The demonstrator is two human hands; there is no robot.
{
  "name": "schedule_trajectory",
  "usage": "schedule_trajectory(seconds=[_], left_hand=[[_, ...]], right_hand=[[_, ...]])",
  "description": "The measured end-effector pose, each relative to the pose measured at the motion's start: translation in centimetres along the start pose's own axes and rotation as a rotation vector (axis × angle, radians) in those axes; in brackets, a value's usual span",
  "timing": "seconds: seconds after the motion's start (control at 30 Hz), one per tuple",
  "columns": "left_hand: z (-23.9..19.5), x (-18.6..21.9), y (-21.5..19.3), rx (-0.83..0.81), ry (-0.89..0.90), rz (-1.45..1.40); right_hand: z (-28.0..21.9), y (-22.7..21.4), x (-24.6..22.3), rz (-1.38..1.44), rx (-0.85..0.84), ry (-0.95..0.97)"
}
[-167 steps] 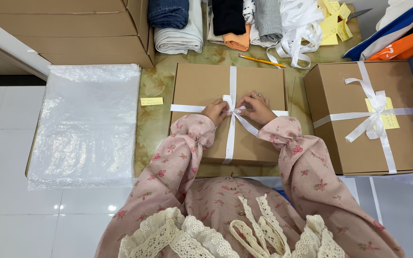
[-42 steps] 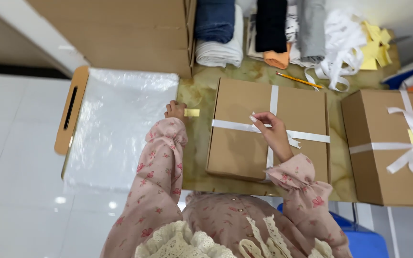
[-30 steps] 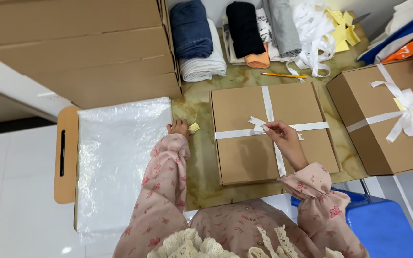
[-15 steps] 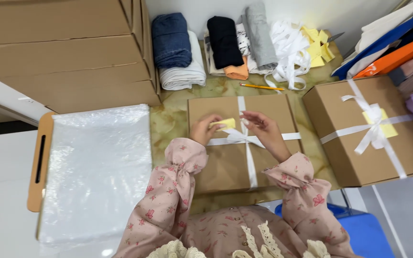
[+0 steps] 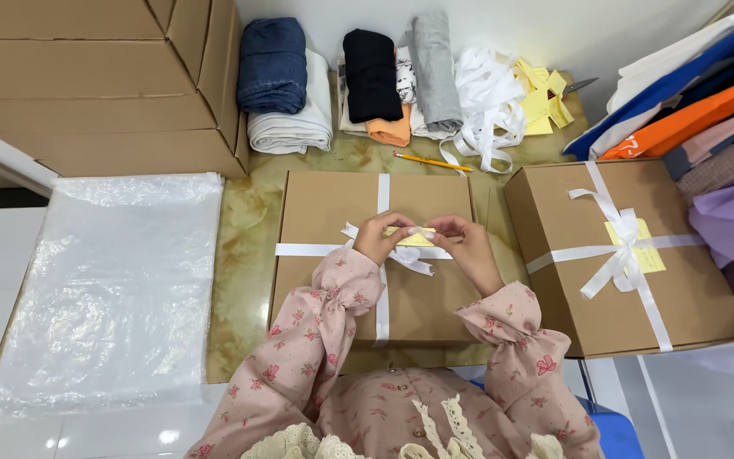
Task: The person ties a white ribbon around a cardboard box, forming a bow. They then place a small yellow tag on the bow and move the box aside. Finally, they pick up a clear plastic bag and begin to open it.
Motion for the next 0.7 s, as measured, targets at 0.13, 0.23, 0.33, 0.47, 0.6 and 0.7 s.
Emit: schedule_trajectory(seconds=[0.13, 0.23, 0.33, 0.47, 0.6, 0.7], left_hand=[[0.0, -0.8, -0.1, 0.012, -0.022, 0.035], [-0.2, -5.2, -2.7, 0.17, -0.085, 0.11], [-1.7, -11.1, -5.5, 0.169, -0.401, 0.665], [-2.3, -10.7, -6.3, -0.02, -0.633, 0.766], [-1.7, -6.9, -5.4, -0.193, -0.689, 0.707], [-1.8, -5.5, -3.9, -0.246, -0.671, 0.71]], right_hand=[[1.4, -0.3, 2.2, 0.029, -0.015, 0.005], [2.3, -1.8, 3.0, 0.038, 0.035, -0.014], [2.5, -2.9, 2.7, 0.023, 0.06, 0.038], [2.9, -3.4, 2.5, -0.015, 0.115, 0.034], [3.7, -3.0, 3.2, -0.063, 0.114, 0.017], [4.3, -3.0, 5.6, -0.109, 0.054, 0.062]])
Point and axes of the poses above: each hand's wrist, its own z-axis towards the middle knuckle, its own y-axis out of the palm, x = y × z, the point moved 8 cm from there along z, towards the middle knuckle, and after that the axes turned 4 degrees about -z, right-handed, at the moved point
